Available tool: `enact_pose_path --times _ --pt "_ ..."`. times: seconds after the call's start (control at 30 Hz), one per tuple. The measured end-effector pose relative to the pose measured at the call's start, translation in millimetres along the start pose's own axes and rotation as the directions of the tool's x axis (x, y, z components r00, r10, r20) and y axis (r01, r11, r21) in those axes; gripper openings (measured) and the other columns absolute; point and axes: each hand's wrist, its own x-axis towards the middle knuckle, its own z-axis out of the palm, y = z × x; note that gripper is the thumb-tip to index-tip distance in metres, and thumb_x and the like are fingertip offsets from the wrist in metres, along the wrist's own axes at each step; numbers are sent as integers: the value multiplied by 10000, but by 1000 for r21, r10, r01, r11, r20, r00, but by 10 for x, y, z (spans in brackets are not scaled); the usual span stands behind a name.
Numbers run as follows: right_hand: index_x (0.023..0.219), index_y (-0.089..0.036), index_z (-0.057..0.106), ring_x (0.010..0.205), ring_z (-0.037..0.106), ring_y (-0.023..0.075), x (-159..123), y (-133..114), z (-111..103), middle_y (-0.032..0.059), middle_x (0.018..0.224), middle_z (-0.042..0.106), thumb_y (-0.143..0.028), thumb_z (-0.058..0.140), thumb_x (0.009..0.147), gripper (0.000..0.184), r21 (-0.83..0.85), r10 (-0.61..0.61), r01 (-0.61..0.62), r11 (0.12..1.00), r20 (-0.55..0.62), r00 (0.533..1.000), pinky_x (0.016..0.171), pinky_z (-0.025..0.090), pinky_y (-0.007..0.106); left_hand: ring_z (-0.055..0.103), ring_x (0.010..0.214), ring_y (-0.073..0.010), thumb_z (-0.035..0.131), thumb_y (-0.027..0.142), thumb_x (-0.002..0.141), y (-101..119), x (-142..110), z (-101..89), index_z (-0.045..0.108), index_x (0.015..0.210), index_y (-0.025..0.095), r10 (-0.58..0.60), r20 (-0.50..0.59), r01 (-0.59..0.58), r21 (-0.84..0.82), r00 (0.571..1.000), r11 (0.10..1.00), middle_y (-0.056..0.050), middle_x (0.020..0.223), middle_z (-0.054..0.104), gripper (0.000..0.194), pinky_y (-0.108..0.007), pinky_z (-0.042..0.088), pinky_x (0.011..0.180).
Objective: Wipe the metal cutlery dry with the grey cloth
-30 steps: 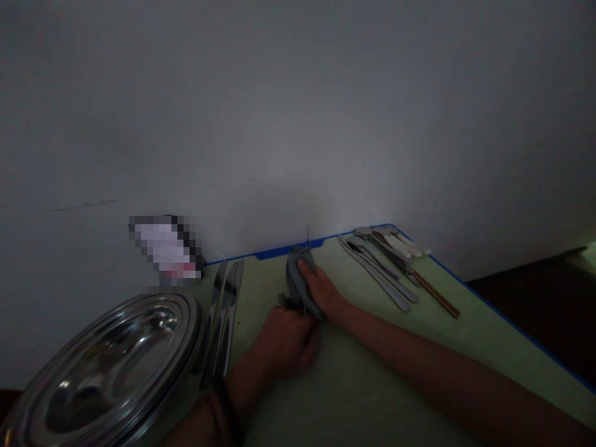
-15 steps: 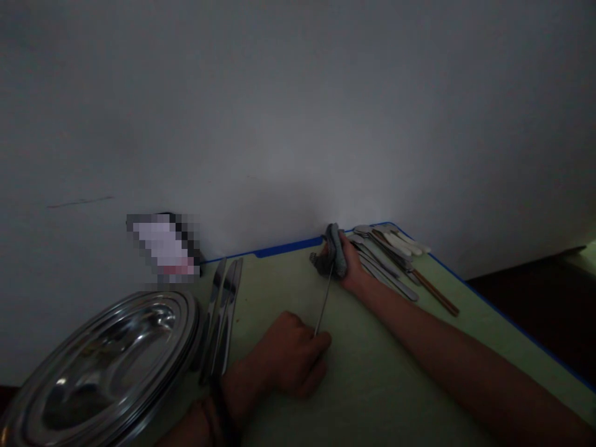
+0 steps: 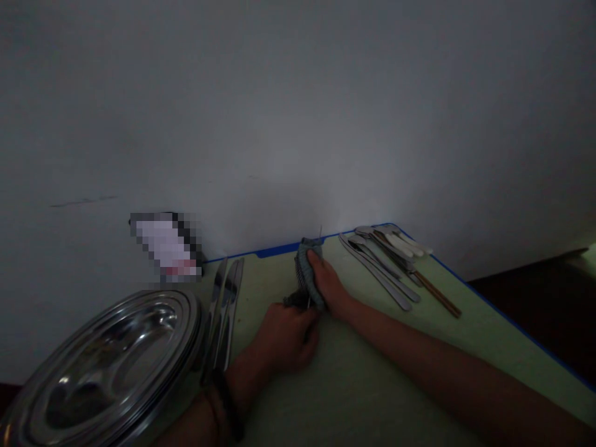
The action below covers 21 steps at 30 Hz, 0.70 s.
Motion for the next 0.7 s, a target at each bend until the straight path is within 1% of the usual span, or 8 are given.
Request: enact_pose_path --times 0.07,0.13,0.27,0.4,0.57,0.7 --pt "900 -170 613 954 564 203 -44 -27 32 56 925 652 -548 468 746 433 -127 -29 34 991 44 999 896 372 328 624 644 -230 444 240 731 -4 5 23 562 730 176 -24 -10 24 -8 1000 1000 -53 688 658 134 -335 454 582" --pt "930 -164 609 960 563 199 -61 -50 41 59 949 650 -525 426 783 431 -183 -44 64 981 109 993 897 369 322 621 633 -228 444 238 735 -6 9 33 574 730 169 -16 -8 16 -19 1000 1000 -57 680 657 147 -340 459 591" --pt "956 -166 605 947 565 193 -48 -75 20 55 976 647 -487 400 812 408 -198 -38 70 978 158 987 882 380 319 613 645 -222 446 229 739 -4 9 14 582 746 167 21 -22 -22 -36 1000 999 -53 696 653 149 -341 460 607" --pt "974 -165 599 948 563 192 -26 -76 4 60 1005 640 -491 398 813 416 -190 -25 62 980 188 982 876 386 326 600 621 -214 450 237 741 5 6 -5 580 753 167 20 -11 -20 -32 1000 999 -45 673 640 148 -329 450 580" --pt "951 -173 607 953 564 193 -17 -66 -1 56 978 647 -508 412 800 416 -186 -37 74 980 196 980 888 378 329 595 633 -204 450 226 742 6 14 15 577 768 168 10 -20 -11 -31 1000 999 -46 683 639 142 -314 443 585" --pt "934 -177 612 955 564 194 -25 -76 7 54 970 650 -507 425 790 406 -184 -17 51 982 185 983 897 368 330 607 642 -210 445 236 754 1 17 -2 558 745 176 11 14 -11 -17 1000 1000 -45 699 649 128 -323 450 589"
